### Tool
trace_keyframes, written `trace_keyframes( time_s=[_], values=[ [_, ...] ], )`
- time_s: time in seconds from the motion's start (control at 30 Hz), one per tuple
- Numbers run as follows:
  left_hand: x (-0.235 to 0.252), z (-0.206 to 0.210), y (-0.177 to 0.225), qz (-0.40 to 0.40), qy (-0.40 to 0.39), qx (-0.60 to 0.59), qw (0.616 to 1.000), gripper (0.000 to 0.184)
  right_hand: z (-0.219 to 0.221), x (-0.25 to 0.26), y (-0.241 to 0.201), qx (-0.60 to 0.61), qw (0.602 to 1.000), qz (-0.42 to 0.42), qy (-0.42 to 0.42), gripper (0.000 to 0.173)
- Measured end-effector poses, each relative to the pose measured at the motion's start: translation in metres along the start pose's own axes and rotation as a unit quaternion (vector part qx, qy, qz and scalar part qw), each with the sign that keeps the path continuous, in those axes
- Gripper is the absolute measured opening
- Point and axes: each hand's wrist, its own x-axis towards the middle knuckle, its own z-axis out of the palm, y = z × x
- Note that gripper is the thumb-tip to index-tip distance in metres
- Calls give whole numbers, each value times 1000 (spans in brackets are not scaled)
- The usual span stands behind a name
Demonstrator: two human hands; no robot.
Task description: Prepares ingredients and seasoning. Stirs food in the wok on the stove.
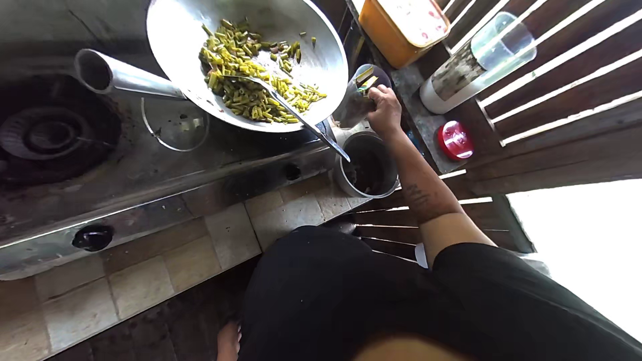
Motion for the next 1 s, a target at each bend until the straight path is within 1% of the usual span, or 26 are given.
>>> trace_keyframes(
  time_s=[0.07,0.13,0.23,0.27,0.3,0.33,0.37,0.4,0.43,0.47,0.5,0.57,0.6,0.63,0.67,0.7,0.77,0.8,0.83,0.9,0.93,0.97,1.0],
  values=[
    [-1,-2,2,1,2,-17,1000,41,-9,-19,3,10,998,-31,50,8],
    [4,-4,1,4,4,-5,1000,43,-17,-38,5,14,993,-60,97,3],
    [26,-9,-4,26,-7,44,999,43,-29,-70,4,17,983,-98,156,9],
    [36,-13,-5,44,-17,83,995,43,-34,-79,4,20,980,-104,169,11],
    [51,-15,-10,74,-10,135,988,42,-39,-88,4,28,978,-109,177,14],
    [60,-18,-14,109,4,186,976,41,-45,-97,4,41,977,-111,178,16],
    [57,-26,-9,125,-4,237,963,43,-52,-106,3,57,977,-108,173,18],
    [43,-39,11,91,-64,296,949,48,-61,-116,1,73,977,-104,169,19],
    [39,-49,25,69,-100,348,929,51,-72,-127,-2,84,977,-105,169,19],
    [48,-56,26,82,-94,384,915,53,-84,-138,-5,98,976,-106,164,18],
    [67,-64,20,118,-66,417,899,55,-96,-150,-7,111,975,-107,159,18],
    [76,-83,38,121,-96,491,858,60,-122,-174,-13,130,975,-107,148,18],
    [67,-90,55,138,-117,517,837,61,-134,-187,-15,135,974,-108,147,19],
    [49,-96,73,175,-136,529,819,60,-142,-199,-16,145,972,-112,149,20],
    [26,-99,93,234,-158,526,802,57,-149,-210,-17,157,970,-111,151,20],
    [4,-100,113,309,-181,514,780,53,-152,-221,-17,178,966,-111,152,18],
    [-36,-94,147,479,-220,462,714,40,-150,-236,-20,233,954,-104,156,12],
    [-52,-87,161,546,-232,439,674,38,-146,-242,-23,262,947,-103,152,14],
    [-63,-78,172,593,-243,426,639,43,-142,-247,-27,289,940,-105,147,17],
    [-82,-52,190,651,-269,392,591,55,-132,-253,-37,349,921,-113,130,27],
    [-91,-37,197,658,-296,371,585,63,-126,-253,-40,386,906,-123,121,32],
    [-96,-22,204,648,-341,343,588,75,-120,-253,-43,423,889,-133,115,35],
    [-98,-5,207,624,-404,300,598,92,-113,-254,-46,459,871,-137,109,37]
  ],
)
